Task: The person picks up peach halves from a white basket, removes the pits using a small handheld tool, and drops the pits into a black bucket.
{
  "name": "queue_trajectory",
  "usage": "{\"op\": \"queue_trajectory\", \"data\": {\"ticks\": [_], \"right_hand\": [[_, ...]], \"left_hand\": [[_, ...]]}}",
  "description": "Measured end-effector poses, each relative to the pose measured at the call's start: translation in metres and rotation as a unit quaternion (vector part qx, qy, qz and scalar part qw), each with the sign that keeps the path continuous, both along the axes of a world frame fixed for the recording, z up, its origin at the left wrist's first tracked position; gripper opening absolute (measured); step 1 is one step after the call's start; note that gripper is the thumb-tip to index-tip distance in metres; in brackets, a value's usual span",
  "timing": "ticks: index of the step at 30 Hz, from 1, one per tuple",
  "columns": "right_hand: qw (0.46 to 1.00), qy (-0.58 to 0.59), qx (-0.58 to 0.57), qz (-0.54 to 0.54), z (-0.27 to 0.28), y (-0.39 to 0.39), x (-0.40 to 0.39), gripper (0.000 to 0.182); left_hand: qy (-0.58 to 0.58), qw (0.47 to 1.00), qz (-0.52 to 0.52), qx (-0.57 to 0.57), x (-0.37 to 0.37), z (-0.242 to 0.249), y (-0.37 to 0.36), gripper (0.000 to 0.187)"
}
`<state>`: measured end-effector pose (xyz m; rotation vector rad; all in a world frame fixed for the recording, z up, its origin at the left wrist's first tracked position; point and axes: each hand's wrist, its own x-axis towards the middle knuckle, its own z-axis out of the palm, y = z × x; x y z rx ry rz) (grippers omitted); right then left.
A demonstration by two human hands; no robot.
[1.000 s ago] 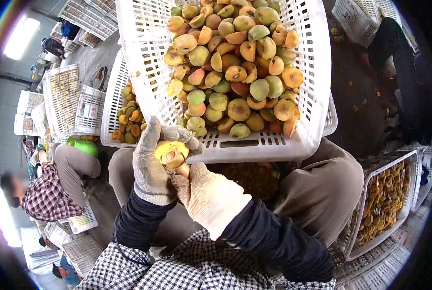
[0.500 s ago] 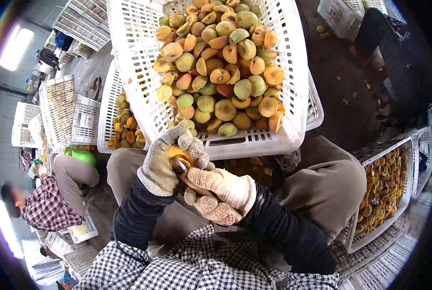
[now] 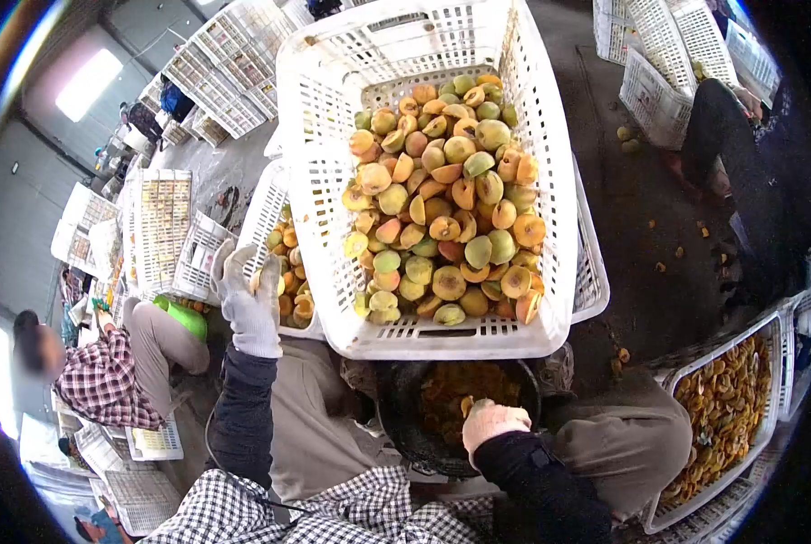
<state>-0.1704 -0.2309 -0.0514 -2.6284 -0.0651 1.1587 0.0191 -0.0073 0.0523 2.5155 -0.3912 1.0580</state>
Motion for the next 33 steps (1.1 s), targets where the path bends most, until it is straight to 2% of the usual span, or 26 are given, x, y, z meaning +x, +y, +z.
{"op": "queue_trajectory", "data": {"ticks": [1, 2, 3, 5, 6, 7, 8, 9, 11, 12, 13, 14, 15, 16, 17, 19, 21, 22, 23, 24, 25, 26, 27, 30, 32, 33], "right_hand": [[0.996, 0.037, -0.037, -0.071, -0.003, 0.005, 0.003, 0.033], [0.99, 0.006, 0.097, -0.101, -0.011, 0.001, -0.003, 0.036], [0.995, 0.023, 0.031, -0.089, -0.016, 0.003, -0.001, 0.037], [0.998, 0.036, -0.027, -0.05, -0.013, -0.002, 0.0, 0.038], [0.998, 0.037, -0.027, -0.05, -0.005, -0.003, 0.002, 0.038], [0.995, 0.029, 0.034, -0.093, 0.006, -0.004, 0.004, 0.035], [0.986, 0.021, 0.094, -0.135, 0.015, -0.005, 0.007, 0.032], [0.987, 0.023, 0.093, -0.132, 0.021, -0.005, 0.008, 0.032], [0.979, -0.044, 0.118, -0.161, 0.027, -0.007, 0.01, 0.032], [0.975, -0.064, 0.137, -0.164, 0.025, -0.012, 0.009, 0.034], [0.958, -0.136, 0.182, -0.175, 0.01, -0.014, 0.002, 0.032], [0.941, -0.158, 0.208, -0.216, 0.021, -0.015, 0.004, 0.031], [0.921, -0.18, 0.232, -0.256, 0.036, -0.017, 0.009, 0.03], [0.881, -0.24, 0.273, -0.304, 0.04, -0.016, 0.008, 0.027], [0.868, -0.281, 0.257, -0.32, 0.043, -0.013, 0.012, 0.026], [0.806, -0.342, 0.351, -0.333, 0.061, -0.009, 0.017, 0.025], [0.73, -0.483, 0.38, -0.298, 0.072, 0.002, 0.024, 0.023], [0.74, -0.563, 0.31, -0.199, 0.075, 0.002, 0.027, 0.022], [0.743, -0.523, 0.347, -0.231, 0.074, 0.007, 0.029, 0.024], [0.737, -0.556, 0.31, -0.228, 0.069, 0.012, 0.031, 0.024], [0.73, -0.587, 0.271, -0.224, 0.067, 0.016, 0.033, 0.024], [0.786, -0.494, 0.281, -0.243, 0.076, 0.016, 0.026, 0.019], [0.789, -0.491, 0.278, -0.244, 0.074, 0.017, 0.028, 0.019], [0.788, -0.527, 0.251, -0.199, 0.066, 0.021, 0.036, 0.018], [0.865, -0.449, 0.188, -0.122, 0.067, 0.022, 0.034, 0.015], [0.868, -0.444, 0.188, -0.12, 0.071, 0.023, 0.035, 0.015]], "left_hand": [[-0.048, 0.998, -0.014, 0.023, 0.009, 0.006, -0.005, 0.019], [-0.005, 0.994, -0.108, 0.013, 0.014, 0.011, -0.015, 0.018], [0.044, 0.985, -0.149, 0.071, 0.023, 0.006, -0.025, 0.019], [0.181, 0.945, -0.07, 0.264, 0.036, 0.002, -0.065, 0.022], [0.133, 0.934, -0.031, 0.33, 0.042, -0.017, -0.076, 0.024], [0.086, 0.915, 0.01, 0.393, 0.051, -0.043, -0.081, 0.027], [0.139, 0.859, 0.035, 0.491, 0.063, -0.065, -0.083, 0.028], [0.189, 0.791, 0.058, 0.58, 0.073, -0.081, -0.085, 0.029], [0.148, 0.797, 0.054, 0.583, 0.074, -0.085, -0.086, 0.028], [0.208, 0.815, 0.033, 0.54, 0.078, -0.086, -0.086, 0.027], [0.268, 0.826, 0.01, 0.495, 0.078, -0.085, -0.087, 0.027], [0.276, 0.886, 0.003, 0.373, 0.061, -0.069, -0.092, 0.027], [0.278, 0.941, -0.114, 0.155, 0.049, -0.057, -0.085, 0.024], [0.428, 0.88, -0.174, -0.112, 0.039, -0.048, -0.083, 0.021], [0.535, 0.73, -0.212, -0.369, 0.029, -0.039, -0.081, 0.018], [0.586, 0.54, -0.257, -0.546, 0.004, -0.017, -0.07, 0.012], [0.583, 0.467, -0.305, -0.592, -0.017, -0.015, -0.075, 0.008], [0.593, 0.423, -0.327, -0.602, -0.025, -0.013, -0.079, 0.01], [0.602, 0.377, -0.349, -0.611, -0.032, -0.01, -0.081, 0.012], [0.618, 0.395, -0.338, -0.59, -0.038, -0.005, -0.082, 0.024], [0.606, 0.378, -0.35, -0.606, -0.045, 0.001, -0.088, 0.036], [0.592, 0.353, -0.356, -0.631, -0.047, 0.001, -0.09, 0.038], [0.576, 0.327, -0.36, -0.657, -0.048, 0.0, -0.091, 0.04], [0.539, 0.316, -0.316, -0.714, -0.047, 0.0, -0.093, 0.04], [0.534, 0.329, -0.298, -0.72, -0.043, -0.008, -0.086, 0.04], [0.528, 0.345, -0.284, -0.722, -0.041, -0.012, -0.083, 0.039]]}}
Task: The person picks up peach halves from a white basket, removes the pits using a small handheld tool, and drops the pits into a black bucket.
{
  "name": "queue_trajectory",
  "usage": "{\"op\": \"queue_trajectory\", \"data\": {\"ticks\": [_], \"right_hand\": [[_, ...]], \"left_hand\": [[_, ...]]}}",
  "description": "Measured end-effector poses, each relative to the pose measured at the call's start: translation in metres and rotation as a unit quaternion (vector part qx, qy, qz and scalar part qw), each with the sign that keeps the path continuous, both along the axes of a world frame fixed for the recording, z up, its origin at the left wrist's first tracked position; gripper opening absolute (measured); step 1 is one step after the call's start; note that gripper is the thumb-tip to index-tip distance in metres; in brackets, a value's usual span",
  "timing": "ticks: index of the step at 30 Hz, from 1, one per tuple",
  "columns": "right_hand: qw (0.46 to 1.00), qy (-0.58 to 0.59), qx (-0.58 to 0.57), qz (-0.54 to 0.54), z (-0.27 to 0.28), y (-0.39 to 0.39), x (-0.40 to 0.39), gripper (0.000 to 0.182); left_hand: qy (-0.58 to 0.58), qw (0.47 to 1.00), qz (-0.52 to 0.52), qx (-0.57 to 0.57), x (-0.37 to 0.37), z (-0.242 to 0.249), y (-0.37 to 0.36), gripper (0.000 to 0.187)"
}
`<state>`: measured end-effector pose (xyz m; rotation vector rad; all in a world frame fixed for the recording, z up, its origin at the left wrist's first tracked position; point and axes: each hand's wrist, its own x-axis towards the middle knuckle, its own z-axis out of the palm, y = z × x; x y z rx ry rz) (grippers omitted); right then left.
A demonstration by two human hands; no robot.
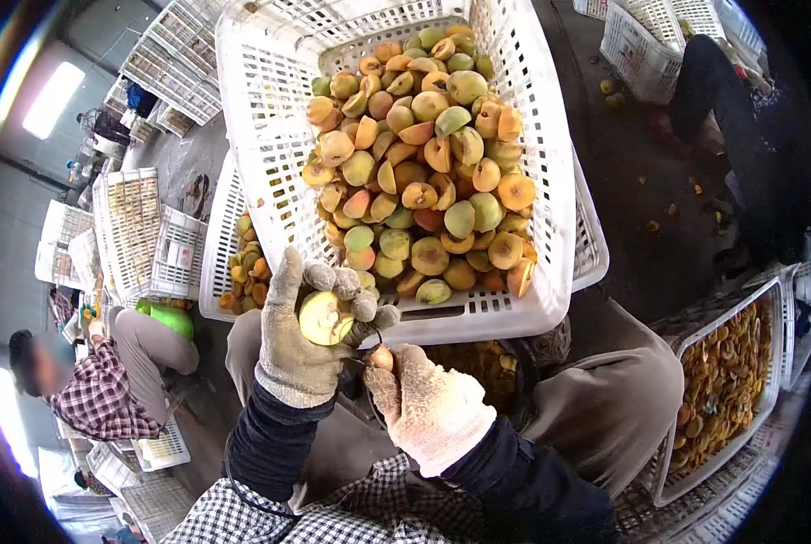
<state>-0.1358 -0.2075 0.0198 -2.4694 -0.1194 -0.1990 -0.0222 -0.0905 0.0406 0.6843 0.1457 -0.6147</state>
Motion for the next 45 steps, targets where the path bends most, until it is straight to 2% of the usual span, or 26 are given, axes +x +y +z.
{"op": "queue_trajectory", "data": {"ticks": [2, 3, 8, 12, 14, 15, 16, 18, 19, 20, 21, 22, 24, 25, 26, 27, 30, 32, 36, 38, 39, 41, 42, 43, 44, 45], "right_hand": [[0.999, 0.007, 0.034, -0.038, 0.011, 0.003, 0.004, 0.014], [0.986, -0.004, 0.141, -0.089, 0.017, 0.005, 0.011, 0.019], [0.984, 0.002, 0.165, -0.061, 0.009, 0.012, 0.021, 0.022], [0.991, 0.067, 0.096, -0.062, 0.015, 0.016, 0.026, 0.026], [0.999, 0.04, -0.003, -0.012, 0.005, 0.017, 0.026, 0.018], [0.996, 0.067, 0.06, -0.018, 0.005, 0.017, 0.028, 0.028], [0.996, 0.069, 0.061, -0.019, 0.004, 0.02, 0.028, 0.028], [0.967, 0.143, 0.207, -0.027, 0.002, 0.028, 0.024, 0.021], [0.988, -0.021, 0.141, 0.062, 0.0, 0.026, 0.021, 0.016], [0.988, -0.022, 0.142, 0.06, 0.0, 0.023, 0.021, 0.016], [0.941, 0.11, 0.311, 0.075, 0.002, 0.021, 0.021, 0.016], [0.848, 0.236, 0.466, 0.085, 0.005, 0.018, 0.021, 0.017], [0.859, 0.217, 0.454, 0.093, 0.0, 0.012, 0.022, 0.02], [0.937, 0.087, 0.329, 0.081, -0.01, 0.011, 0.022, 0.02], [0.978, -0.047, 0.19, 0.066, -0.015, 0.009, 0.023, 0.02], [0.986, 0.061, 0.157, -0.006, -0.017, 0.007, 0.021, 0.024], [0.995, 0.065, 0.07, 0.012, -0.007, -0.001, 0.018, 0.027], [0.994, 0.027, 0.098, 0.032, -0.01, -0.003, 0.017, 0.026], [0.98, 0.056, 0.192, 0.014, -0.019, 0.007, 0.013, 0.03], [0.947, 0.094, 0.306, -0.016, -0.026, 0.021, 0.014, 0.031], [0.966, 0.111, 0.231, 0.023, -0.024, 0.019, 0.01, 0.027], [0.954, 0.055, 0.293, 0.031, -0.03, 0.02, 0.01, 0.024], [0.934, -0.002, 0.354, 0.039, -0.033, 0.019, 0.01, 0.027], [0.944, 0.025, 0.326, 0.051, -0.025, 0.011, 0.009, 0.026], [0.957, -0.036, 0.284, 0.043, -0.04, 0.013, 0.009, 0.028], [0.962, 0.042, 0.266, 0.039, -0.039, 0.008, 0.008, 0.03]], "left_hand": [[-0.023, 0.999, 0.009, 0.036, 0.0, -0.001, 0.001, 0.039], [-0.002, 0.999, 0.019, 0.033, -0.001, 0.0, 0.001, 0.038], [0.032, 0.999, 0.023, 0.033, -0.003, 0.0, 0.004, 0.037], [0.054, 0.995, 0.057, 0.069, -0.005, 0.003, 0.006, 0.037], [0.052, 0.994, 0.051, 0.078, -0.006, 0.002, 0.008, 0.037], [0.038, 0.991, 0.058, 0.117, -0.007, 0.004, 0.007, 0.038], [0.024, 0.985, 0.066, 0.156, -0.008, 0.006, 0.006, 0.039], [0.026, 0.981, 0.084, 0.174, -0.012, 0.005, 0.002, 0.038], [0.026, 0.981, 0.103, 0.163, -0.013, 0.003, 0.002, 0.038], [0.024, 0.981, 0.122, 0.151, -0.015, 0.001, 0.003, 0.037], [-0.001, 0.992, 0.092, 0.088, -0.015, -0.006, 0.008, 0.036], [0.0, 0.992, 0.091, 0.089, -0.014, -0.012, 0.008, 0.036], [-0.071, 0.993, 0.08, 0.04, -0.012, -0.021, 0.001, 0.039], [-0.055, 0.99, 0.057, 0.119, -0.012, -0.005, -0.007, 0.043], [-0.05, 0.992, 0.006, 0.113, -0.007, -0.008, -0.003, 0.052], [-0.045, 0.992, -0.049, 0.106, -0.002, -0.013, 0.006, 0.055], [-0.019, 0.987, -0.115, 0.113, 0.001, -0.009, 0.01, 0.063], [0.023, 0.981, -0.097, 0.169, -0.002, -0.008, 0.01, 0.062], [-0.009, 0.965, -0.016, 0.263, -0.019, -0.002, 0.001, 0.044], [0.014, 0.975, 0.012, 0.222, -0.025, -0.014, 0.0, 0.036], [0.005, 0.979, 0.039, 0.198, -0.027, -0.015, -0.002, 0.035], [-0.022, 0.983, 0.082, 0.165, -0.03, -0.017, -0.008, 0.032], [-0.032, 0.981, 0.084, 0.169, -0.031, -0.017, -0.012, 0.037], [-0.056, 0.982, 0.022, 0.181, -0.027, -0.022, -0.007, 0.042], [-0.08, 0.978, -0.04, 0.19, -0.02, -0.023, -0.001, 0.046], [-0.081, 0.978, -0.04, 0.19, -0.013, -0.021, 0.005, 0.046]]}}
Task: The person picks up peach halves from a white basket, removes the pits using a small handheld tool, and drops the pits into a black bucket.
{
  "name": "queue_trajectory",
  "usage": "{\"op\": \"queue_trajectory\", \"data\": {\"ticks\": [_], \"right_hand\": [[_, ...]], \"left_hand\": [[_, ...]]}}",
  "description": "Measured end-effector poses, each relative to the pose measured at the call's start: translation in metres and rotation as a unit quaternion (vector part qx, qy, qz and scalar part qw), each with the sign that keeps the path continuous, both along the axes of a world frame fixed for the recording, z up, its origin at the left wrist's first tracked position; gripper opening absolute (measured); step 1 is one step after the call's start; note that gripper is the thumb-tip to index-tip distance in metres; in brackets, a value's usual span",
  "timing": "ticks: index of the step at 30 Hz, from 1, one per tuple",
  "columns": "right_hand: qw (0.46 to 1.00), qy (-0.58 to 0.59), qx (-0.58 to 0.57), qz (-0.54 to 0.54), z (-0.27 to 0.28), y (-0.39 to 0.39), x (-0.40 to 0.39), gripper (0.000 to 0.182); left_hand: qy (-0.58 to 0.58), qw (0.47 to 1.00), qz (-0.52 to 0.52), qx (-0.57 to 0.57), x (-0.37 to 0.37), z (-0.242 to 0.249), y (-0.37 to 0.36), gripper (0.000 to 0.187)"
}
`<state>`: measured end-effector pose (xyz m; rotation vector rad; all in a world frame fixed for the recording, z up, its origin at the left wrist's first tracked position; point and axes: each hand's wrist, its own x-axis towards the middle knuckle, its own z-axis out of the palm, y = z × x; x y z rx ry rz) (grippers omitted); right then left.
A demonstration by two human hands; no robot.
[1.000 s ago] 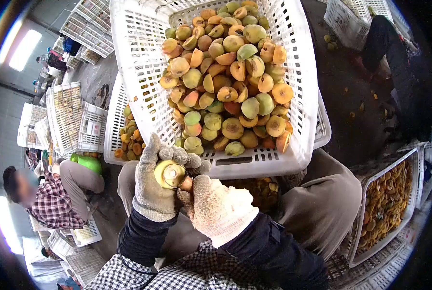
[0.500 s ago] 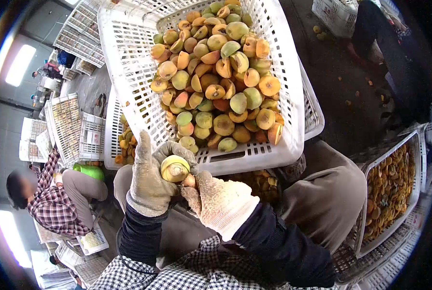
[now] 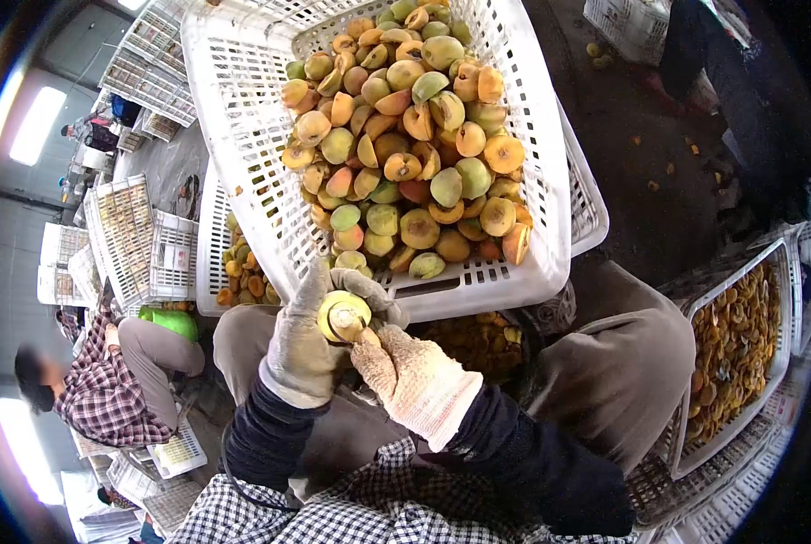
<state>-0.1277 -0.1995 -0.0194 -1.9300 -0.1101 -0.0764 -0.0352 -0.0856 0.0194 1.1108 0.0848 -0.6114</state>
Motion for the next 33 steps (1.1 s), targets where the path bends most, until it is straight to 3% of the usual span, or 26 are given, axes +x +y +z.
{"op": "queue_trajectory", "data": {"ticks": [1, 2, 4, 5, 6, 8, 9, 11, 13, 14, 15, 16, 19, 20, 21, 23, 24, 26, 27, 28, 29, 30, 31, 33], "right_hand": [[0.997, 0.077, -0.021, 0.018, 0.003, -0.004, 0.0, 0.032], [0.997, 0.078, -0.02, 0.018, 0.014, -0.008, 0.003, 0.032], [0.968, 0.221, -0.112, 0.034, 0.039, -0.011, 0.01, 0.037], [0.968, 0.223, -0.11, 0.036, 0.036, -0.007, 0.01, 0.037], [0.972, 0.213, -0.089, 0.035, 0.03, -0.003, 0.008, 0.037], [0.991, 0.132, 0.007, 0.011, 0.031, 0.007, 0.002, 0.037], [0.991, 0.132, 0.006, 0.012, 0.023, 0.012, -0.002, 0.037], [0.999, 0.018, 0.028, 0.004, -0.007, 0.024, -0.005, 0.036], [0.997, 0.06, 0.04, 0.021, -0.012, 0.023, -0.007, 0.038], [0.993, 0.107, 0.036, 0.018, -0.003, 0.018, -0.007, 0.038], [0.987, 0.154, 0.033, 0.015, 0.002, 0.013, -0.007, 0.039], [0.991, 0.111, -0.072, 0.033, 0.001, 0.01, -0.007, 0.042], [0.99, 0.129, -0.059, 0.027, 0.014, 0.0, -0.005, 0.041], [0.994, 0.07, 0.082, 0.02, 0.02, 0.001, 0.004, 0.039], [0.91, 0.319, 0.26, 0.049, 0.039, -0.012, 0.005, 0.037], [0.809, 0.47, 0.348, 0.06, 0.052, -0.014, 0.01, 0.035], [0.808, 0.47, 0.349, 0.061, 0.048, -0.01, 0.009, 0.035], [0.905, 0.3, 0.296, 0.064, 0.031, 0.002, 0.0, 0.032], [0.904, 0.302, 0.297, 0.064, 0.024, 0.007, -0.004, 0.032], [0.982, 0.15, 0.096, 0.055, 0.022, 0.011, -0.005, 0.031], [0.993, -0.013, -0.113, 0.043, 0.024, 0.012, -0.004, 0.031], [0.985, 0.162, -0.059, 0.03, 0.03, 0.012, -0.005, 0.034], [0.985, 0.162, -0.06, 0.029, 0.023, 0.013, -0.006, 0.034], [0.99, -0.033, -0.133, -0.013, 0.001, 0.018, -0.013, 0.022]], "left_hand": [[0.105, 0.993, -0.046, -0.023, 0.008, 0.006, 0.005, 0.047], [0.209, 0.973, -0.092, -0.045, 0.011, 0.008, 0.008, 0.048], [0.199, 0.975, -0.094, -0.025, 0.01, 0.002, 0.011, 0.051], [0.185, 0.978, -0.094, -0.01, 0.009, 0.001, 0.01, 0.054], [0.151, 0.986, -0.054, 0.05, 0.002, 0.003, 0.007, 0.052], [0.142, 0.989, -0.008, 0.038, -0.008, -0.001, 0.004, 0.051], [0.13, 0.99, 0.038, 0.025, -0.012, -0.002, 0.003, 0.049], [0.124, 0.989, 0.074, 0.011, -0.017, -0.003, -0.001, 0.045], [0.141, 0.984, 0.104, -0.013, -0.021, -0.002, -0.003, 0.042], [0.094, 0.994, 0.038, -0.03, -0.02, -0.004, 0.004, 0.043], [0.095, 0.994, 0.038, -0.03, -0.016, -0.001, 0.008, 0.043], [0.124, 0.992, -0.011, -0.019, -0.011, 0.004, 0.009, 0.045], [0.133, 0.987, -0.089, -0.022, -0.011, 0.0, 0.016, 0.05], [0.114, 0.991, -0.06, -0.032, -0.016, 0.004, 0.011, 0.052], [0.094, 0.994, -0.031, -0.043, -0.021, 0.006, 0.007, 0.055], [0.054, 0.996, 0.044, -0.056, -0.028, -0.003, 0.001, 0.051], [0.042, 0.996, 0.052, -0.055, -0.029, -0.009, 0.001, 0.05], [0.031, 0.996, 0.06, -0.051, -0.03, -0.014, 0.003, 0.05], [0.022, 0.997, 0.065, -0.043, -0.032, -0.012, 0.001, 0.05], [0.012, 0.997, 0.07, -0.035, -0.033, -0.01, 0.0, 0.05], [0.013, 0.997, 0.07, -0.036, -0.033, -0.009, 0.0, 0.05], [0.003, 0.998, 0.063, -0.004, -0.033, -0.008, 0.0, 0.051], [-0.005, 0.998, 0.056, 0.028, -0.032, -0.007, 0.001, 0.051], [0.001, 0.996, 0.057, 0.075, -0.025, 0.003, 0.001, 0.054]]}}
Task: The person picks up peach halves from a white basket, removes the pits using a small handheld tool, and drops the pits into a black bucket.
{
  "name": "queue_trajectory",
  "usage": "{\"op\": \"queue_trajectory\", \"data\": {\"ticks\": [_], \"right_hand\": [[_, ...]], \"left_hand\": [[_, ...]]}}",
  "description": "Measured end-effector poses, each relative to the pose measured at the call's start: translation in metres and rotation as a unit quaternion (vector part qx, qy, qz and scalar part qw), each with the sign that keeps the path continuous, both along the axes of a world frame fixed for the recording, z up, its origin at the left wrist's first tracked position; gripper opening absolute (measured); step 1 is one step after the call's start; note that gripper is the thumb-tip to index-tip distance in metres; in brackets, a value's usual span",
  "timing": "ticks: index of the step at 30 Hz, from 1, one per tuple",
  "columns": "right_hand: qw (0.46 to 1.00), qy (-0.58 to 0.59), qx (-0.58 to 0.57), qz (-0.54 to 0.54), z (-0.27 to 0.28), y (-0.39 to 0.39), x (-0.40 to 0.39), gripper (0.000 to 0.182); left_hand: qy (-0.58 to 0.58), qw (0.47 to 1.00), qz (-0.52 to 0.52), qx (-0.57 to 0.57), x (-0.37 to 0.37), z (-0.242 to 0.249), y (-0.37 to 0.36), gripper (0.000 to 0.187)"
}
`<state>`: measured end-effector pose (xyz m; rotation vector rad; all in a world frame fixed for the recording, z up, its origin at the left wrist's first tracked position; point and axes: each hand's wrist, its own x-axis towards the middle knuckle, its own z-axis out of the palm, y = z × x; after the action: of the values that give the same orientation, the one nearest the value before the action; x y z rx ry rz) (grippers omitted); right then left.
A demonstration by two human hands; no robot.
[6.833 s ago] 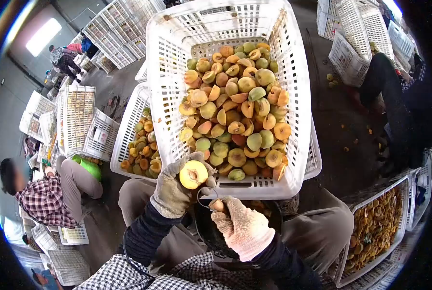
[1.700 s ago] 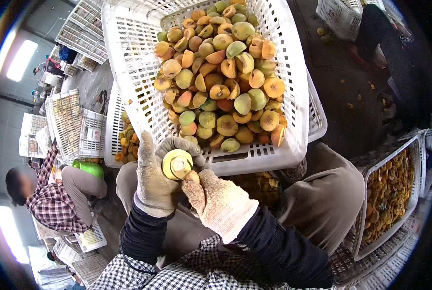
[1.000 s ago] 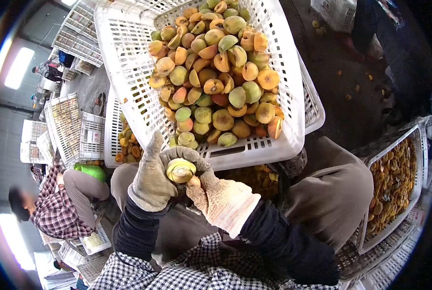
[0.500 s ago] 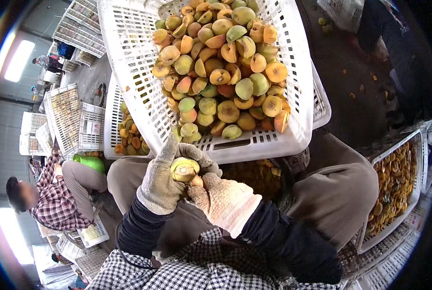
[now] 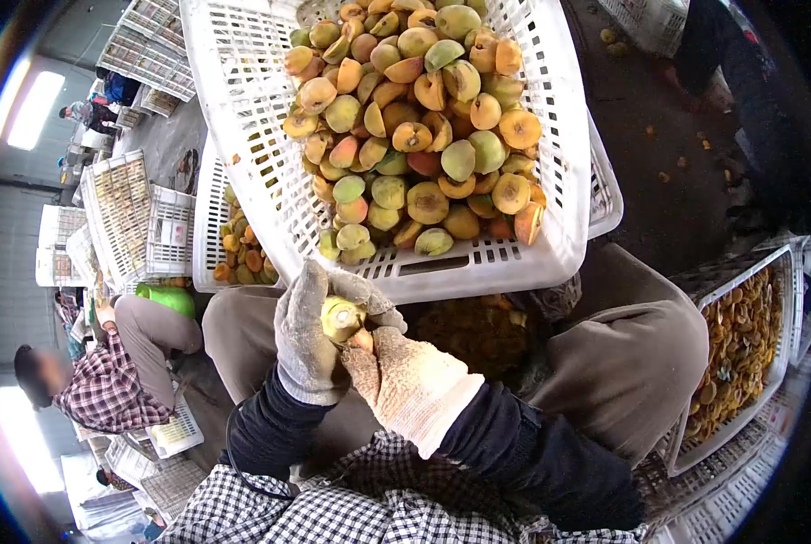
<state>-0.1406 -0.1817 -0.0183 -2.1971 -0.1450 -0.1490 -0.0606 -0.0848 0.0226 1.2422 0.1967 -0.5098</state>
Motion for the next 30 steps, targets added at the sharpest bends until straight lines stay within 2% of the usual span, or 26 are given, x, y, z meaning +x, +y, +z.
{"op": "queue_trajectory", "data": {"ticks": [1, 2, 3, 4, 5, 6, 7, 8, 9, 10, 12, 14, 15, 16, 18, 20, 21, 22, 24, 25, 27, 28, 29, 30], "right_hand": [[0.973, 0.174, 0.152, -0.012, 0.018, -0.008, 0.008, 0.027], [0.973, 0.174, 0.152, -0.014, 0.025, -0.017, 0.014, 0.027], [0.856, 0.36, 0.372, 0.02, 0.029, -0.027, 0.017, 0.031], [0.656, 0.508, 0.556, 0.054, 0.032, -0.033, 0.016, 0.035], [0.599, 0.516, 0.608, 0.066, 0.036, -0.037, 0.013, 0.04], [0.601, 0.515, 0.607, 0.066, 0.036, -0.036, 0.01, 0.04], [0.564, 0.506, 0.65, 0.052, 0.036, -0.033, 0.007, 0.041], [0.525, 0.493, 0.692, 0.038, 0.036, -0.03, 0.006, 0.043], [0.472, 0.493, 0.729, 0.049, 0.035, -0.025, 0.006, 0.044], [0.443, 0.491, 0.749, 0.041, 0.036, -0.022, 0.004, 0.044], [0.467, 0.504, 0.725, 0.047, 0.033, -0.022, 0.005, 0.041], [0.672, 0.484, 0.561, 0.006, 0.051, -0.024, 0.012, 0.04], [0.67, 0.485, 0.562, 0.006, 0.048, -0.021, 0.012, 0.04], [0.704, 0.463, 0.539, 0.006, 0.043, -0.017, 0.011, 0.04], [0.769, 0.415, 0.486, 0.007, 0.035, -0.013, 0.012, 0.042], [0.52, 0.537, 0.658, 0.088, 0.029, -0.032, 0.012, 0.044], [0.479, 0.522, 0.697, 0.115, 0.023, -0.034, 0.009, 0.046], [0.533, 0.507, 0.668, 0.115, 0.024, -0.034, 0.01, 0.047], [0.609, 0.457, 0.639, 0.108, 0.02, -0.028, 0.011, 0.046], [0.628, 0.453, 0.627, 0.089, 0.021, -0.026, 0.013, 0.045], [0.623, 0.49, 0.603, 0.09, 0.021, -0.03, 0.015, 0.045], [0.63, 0.489, 0.595, 0.095, 0.018, -0.031, 0.016, 0.046], [0.676, 0.446, 0.569, 0.139, 0.018, -0.036, 0.017, 0.043], [0.683, 0.442, 0.563, 0.145, 0.017, -0.034, 0.018, 0.043]], "left_hand": [[-0.033, 0.993, -0.085, 0.073, 0.007, 0.004, 0.002, 0.055], [-0.066, 0.972, -0.172, 0.144, 0.013, 0.006, 0.004, 0.057], [-0.098, 0.951, -0.225, 0.191, 0.018, 0.004, 0.006, 0.06], [-0.099, 0.95, -0.228, 0.189, 0.021, 0.003, 0.006, 0.06], [-0.047, 0.962, -0.233, 0.135, 0.025, 0.002, 0.006, 0.055], [0.004, 0.969, -0.233, 0.081, 0.026, 0.002, 0.006, 0.05], [-0.017, 0.986, -0.165, 0.013, 0.019, 0.005, 0.002, 0.049], [-0.099, 0.993, -0.063, -0.012, 0.01, 0.0, -0.009, 0.052], [-0.135, 0.989, -0.043, -0.03, 0.002, -0.007, -0.006, 0.05], [-0.17, 0.984, -0.023, -0.048, -0.002, -0.013, -0.005, 0.048], [-0.208, 0.977, 0.006, -0.052, -0.004, -0.021, -0.007, 0.045], [-0.025, 0.995, 0.005, -0.1, 0.006, -0.008, -0.006, 0.045], [-0.007, 0.997, -0.042, -0.057, 0.012, 0.001, -0.007, 0.051], [-0.006, 0.998, -0.042, -0.057, 0.015, 0.0, -0.005, 0.051], [0.081, 0.992, -0.093, 0.01, 0.022, -0.004, -0.002, 0.048], [0.085, 0.99, -0.114, 0.012, 0.024, 0.003, -0.001, 0.045], [0.051, 0.987, -0.15, 0.034, 0.025, 0.005, 0.0, 0.045], [0.015, 0.981, -0.187, 0.053, 0.027, 0.006, 0.0, 0.044], [-0.003, 0.98, -0.197, 0.033, 0.031, -0.001, 0.003, 0.044], [0.057, 0.983, -0.174, -0.01, 0.032, -0.005, 0.003, 0.044], [0.167, 0.97, -0.127, -0.12, 0.03, -0.006, 0.001, 0.044], [0.197, 0.965, -0.104, -0.14, 0.029, -0.005, 0.0, 0.044], [0.204, 0.963, -0.088, -0.153, 0.028, -0.005, -0.001, 0.041], [0.209, 0.96, -0.071, -0.169, 0.028, -0.006, -0.001, 0.039]]}}
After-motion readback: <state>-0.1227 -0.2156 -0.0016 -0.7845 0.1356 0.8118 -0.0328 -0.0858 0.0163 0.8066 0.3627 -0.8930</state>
